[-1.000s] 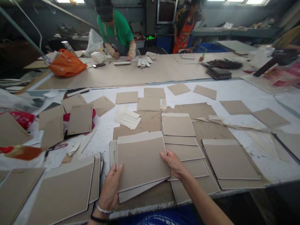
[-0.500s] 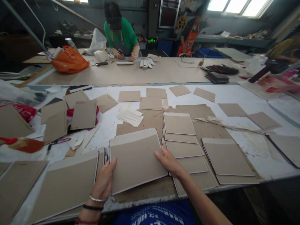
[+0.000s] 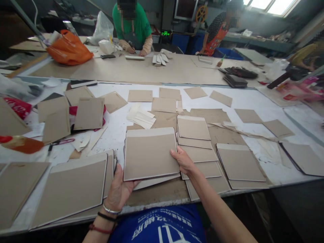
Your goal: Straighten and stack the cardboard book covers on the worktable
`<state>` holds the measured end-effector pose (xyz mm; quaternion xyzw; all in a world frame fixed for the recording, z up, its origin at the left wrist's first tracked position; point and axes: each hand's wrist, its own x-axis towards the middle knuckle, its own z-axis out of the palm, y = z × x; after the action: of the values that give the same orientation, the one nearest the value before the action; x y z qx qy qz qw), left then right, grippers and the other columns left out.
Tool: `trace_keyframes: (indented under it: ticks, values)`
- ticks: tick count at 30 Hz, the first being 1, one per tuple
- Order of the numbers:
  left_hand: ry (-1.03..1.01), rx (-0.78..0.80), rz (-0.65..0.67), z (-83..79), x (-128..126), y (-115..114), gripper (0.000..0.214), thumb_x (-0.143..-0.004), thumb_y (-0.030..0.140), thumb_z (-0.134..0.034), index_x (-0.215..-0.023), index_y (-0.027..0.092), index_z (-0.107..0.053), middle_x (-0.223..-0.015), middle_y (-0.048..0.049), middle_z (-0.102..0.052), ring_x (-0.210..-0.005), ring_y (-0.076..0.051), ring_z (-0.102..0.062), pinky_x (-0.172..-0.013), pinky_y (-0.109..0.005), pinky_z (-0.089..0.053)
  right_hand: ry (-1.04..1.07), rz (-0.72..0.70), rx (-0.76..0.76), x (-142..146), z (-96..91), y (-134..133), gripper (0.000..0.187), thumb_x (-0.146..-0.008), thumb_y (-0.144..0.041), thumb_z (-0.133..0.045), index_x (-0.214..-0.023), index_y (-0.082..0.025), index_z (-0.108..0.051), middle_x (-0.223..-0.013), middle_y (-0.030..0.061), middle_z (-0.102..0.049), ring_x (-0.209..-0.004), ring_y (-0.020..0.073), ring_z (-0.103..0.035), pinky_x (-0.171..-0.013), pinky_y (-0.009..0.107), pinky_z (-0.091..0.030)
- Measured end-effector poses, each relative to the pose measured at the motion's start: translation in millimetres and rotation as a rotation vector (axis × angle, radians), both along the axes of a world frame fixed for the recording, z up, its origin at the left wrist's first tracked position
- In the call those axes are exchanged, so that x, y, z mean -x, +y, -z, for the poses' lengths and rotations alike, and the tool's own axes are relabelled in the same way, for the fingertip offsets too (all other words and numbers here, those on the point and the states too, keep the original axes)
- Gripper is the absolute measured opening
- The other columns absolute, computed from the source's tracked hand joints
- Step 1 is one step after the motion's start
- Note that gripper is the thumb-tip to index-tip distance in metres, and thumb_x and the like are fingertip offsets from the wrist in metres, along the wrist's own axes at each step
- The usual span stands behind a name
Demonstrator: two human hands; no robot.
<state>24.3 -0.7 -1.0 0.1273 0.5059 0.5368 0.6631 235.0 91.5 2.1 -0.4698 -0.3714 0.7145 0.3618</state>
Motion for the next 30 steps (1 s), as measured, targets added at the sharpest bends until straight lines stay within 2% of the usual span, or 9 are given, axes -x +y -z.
trace_keyframes:
  ticks: [4,9,15,21,24,27,30]
  values:
    - [-0.02,0.005,-0.047,1.3,-5.0,-0.2,0.054,-0.076,0.053,-0.046,-0.123,0.025,-0.044,-0.12,-0.0068,-0.056,-0.11,-0.026,-0.051,-0.089,-0.044,-0.045,0.022,0.022,0.011,0.5,1.8,2.9,0.035,-0.07,-0.036,-0.058,-0.099,-0.019,-0.049,-0.097,0.0073,-0.065,-0.082,0.0202,-0.062,-0.073,0.038,-0.049]
    - [0.02,0.054,-0.068,3.4,-6.8,0.1,0.047,-0.068,0.031,-0.065,-0.113,0.023,-0.052,-0.106,-0.0058,-0.063,-0.101,-0.022,-0.057,-0.089,-0.037,-0.047,0.027,0.01,0.025,-3.4,-3.4,5.1,0.035,-0.069,-0.035,-0.06,-0.099,-0.02,-0.049,-0.095,0.0049,-0.065,-0.081,0.0192,-0.062,-0.074,0.036,-0.05]
    - [0.065,0.12,-0.067,-4.0,-16.4,2.6,0.045,-0.066,0.033,-0.066,-0.107,0.02,-0.054,-0.099,-0.0065,-0.065,-0.098,-0.023,-0.058,-0.086,-0.038,-0.048,-0.038,0.039,0.005,-8.8,-5.2,4.1,0.037,-0.069,-0.036,-0.058,-0.101,-0.019,-0.05,-0.097,0.0049,-0.065,-0.082,0.0191,-0.062,-0.074,0.035,-0.049]
    - [0.131,0.134,-0.099,-1.7,-35.3,2.5,0.042,-0.068,0.034,-0.064,-0.106,0.019,-0.054,-0.102,-0.0072,-0.064,-0.098,-0.024,-0.058,-0.084,-0.039,-0.049,-0.354,0.086,-0.21,-20.6,5.8,6.8,0.032,-0.072,-0.035,-0.052,-0.099,-0.019,-0.057,-0.099,0.0048,-0.065,-0.094,0.0207,-0.057,-0.082,0.036,-0.046]
    - [0.158,0.15,-0.117,-2.0,-44.1,2.3,0.042,-0.068,0.033,-0.063,-0.107,0.02,-0.054,-0.102,-0.0068,-0.064,-0.099,-0.024,-0.058,-0.084,-0.04,-0.05,-0.441,0.091,-0.258,-26.3,11.8,8.9,0.03,-0.073,-0.034,-0.05,-0.098,-0.019,-0.059,-0.1,0.0042,-0.064,-0.096,0.0208,-0.056,-0.082,0.036,-0.046]
    - [0.152,0.146,-0.133,-4.4,-50.6,3.0,0.042,-0.068,0.032,-0.063,-0.107,0.021,-0.054,-0.101,-0.0058,-0.064,-0.1,-0.023,-0.057,-0.085,-0.037,-0.049,-0.415,0.095,-0.213,-29.4,12.1,10.0,0.03,-0.074,-0.034,-0.05,-0.099,-0.02,-0.058,-0.1,0.0037,-0.064,-0.094,0.0204,-0.057,-0.08,0.035,-0.047]
    - [0.124,0.151,-0.164,-8.1,-55.1,5.1,0.04,-0.068,0.028,-0.065,-0.106,0.021,-0.056,-0.1,-0.0053,-0.064,-0.1,-0.023,-0.057,-0.085,-0.035,-0.049,-0.227,0.064,-0.094,-34.0,4.5,9.2,0.033,-0.074,-0.037,-0.053,-0.102,-0.02,-0.055,-0.097,0.0037,-0.065,-0.087,0.0188,-0.059,-0.074,0.033,-0.049]
